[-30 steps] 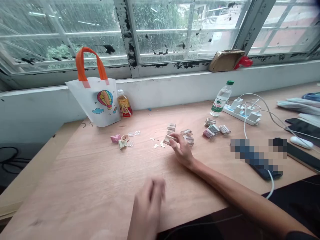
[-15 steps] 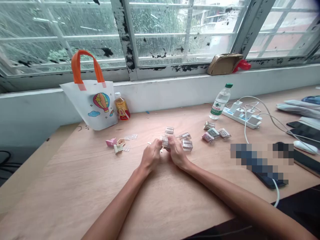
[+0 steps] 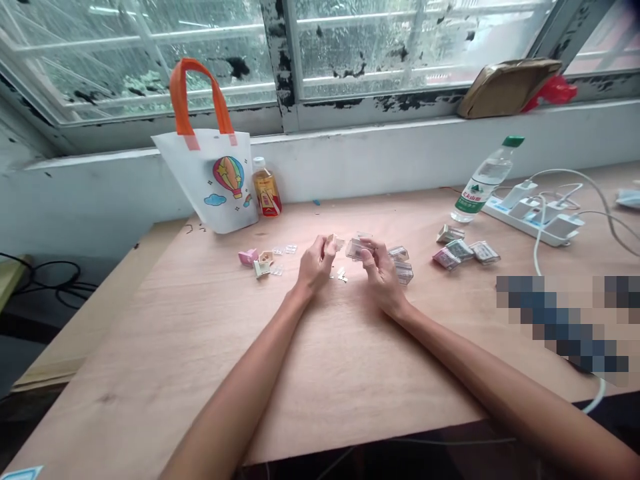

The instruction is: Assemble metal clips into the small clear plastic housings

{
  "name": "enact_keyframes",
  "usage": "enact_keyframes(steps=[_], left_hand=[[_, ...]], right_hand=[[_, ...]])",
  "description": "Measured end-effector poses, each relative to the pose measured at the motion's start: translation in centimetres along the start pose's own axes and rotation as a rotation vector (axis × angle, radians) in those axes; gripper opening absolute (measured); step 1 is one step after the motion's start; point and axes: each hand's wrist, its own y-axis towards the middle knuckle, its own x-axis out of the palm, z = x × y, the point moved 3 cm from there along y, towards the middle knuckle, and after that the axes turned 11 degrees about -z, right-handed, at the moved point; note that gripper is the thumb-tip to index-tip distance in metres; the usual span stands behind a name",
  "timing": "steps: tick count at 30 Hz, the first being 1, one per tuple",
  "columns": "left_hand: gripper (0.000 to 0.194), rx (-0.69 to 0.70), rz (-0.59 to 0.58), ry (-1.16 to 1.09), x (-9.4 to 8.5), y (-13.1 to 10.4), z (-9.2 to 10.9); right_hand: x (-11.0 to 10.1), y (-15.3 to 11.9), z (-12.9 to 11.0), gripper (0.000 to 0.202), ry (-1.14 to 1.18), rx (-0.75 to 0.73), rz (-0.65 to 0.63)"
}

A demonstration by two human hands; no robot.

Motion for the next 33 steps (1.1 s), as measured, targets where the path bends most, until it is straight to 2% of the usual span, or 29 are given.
enact_keyframes(steps=[3, 6, 10, 13, 16, 20, 22, 24, 27, 29, 31, 33], left_hand=[[0.014, 0.064, -0.128, 0.307, -1.3, -1.4, 0.1], [0.027, 0.164, -0.222, 0.519, -2.5, -3.2, 0.3], [0.040, 0.187, -0.134, 0.641, -3.4, -4.9, 0.5], [0.042, 0.085, -0.055, 0.610, -4.4, -6.0, 0.1], [0.035, -0.013, -0.044, 0.580, -6.2, -7.5, -0.4], [0.035, 0.044, -0.067, 0.653, -8.4, -9.4, -0.5], [0.031, 0.058, -0.086, 0.733, -8.7, -9.8, -0.6], [0.031, 0.020, -0.089, 0.809, -8.6, -9.9, -0.8], [0.043, -0.013, -0.070, 0.870, -8.0, -9.6, -1.1], [0.052, -0.002, -0.046, 0.884, -7.7, -9.5, -1.1], [0.056, 0.020, -0.036, 0.884, -7.6, -9.5, -1.0], [0.053, 0.033, -0.053, 0.869, -7.5, -9.5, -1.0]], right_hand=[[-0.6, -0.4, 0.1, 0.045, -0.158, -0.012, -0.004], [-0.5, -0.5, 0.0, 0.040, -0.317, -0.055, -0.116], [-0.1, -0.5, -0.4, 0.043, -0.408, -0.143, -0.164], [-0.1, -0.4, -0.3, 0.045, -0.430, -0.160, -0.170], [-0.6, -0.3, 0.1, 0.047, -0.429, -0.142, -0.132], [-0.8, -0.6, 0.2, 0.045, -0.371, -0.114, -0.089], [0.1, -0.6, 0.0, 0.047, -0.323, -0.132, -0.085], [1.8, -0.3, -0.5, 0.048, -0.277, -0.183, -0.130], [4.9, 0.9, -1.4, 0.042, -0.227, -0.260, -0.232], [6.0, 1.7, -1.8, 0.043, -0.238, -0.294, -0.321], [5.7, 2.0, -1.8, 0.044, -0.297, -0.325, -0.415], [3.9, 1.8, -1.2, 0.038, -0.400, -0.319, -0.428]])
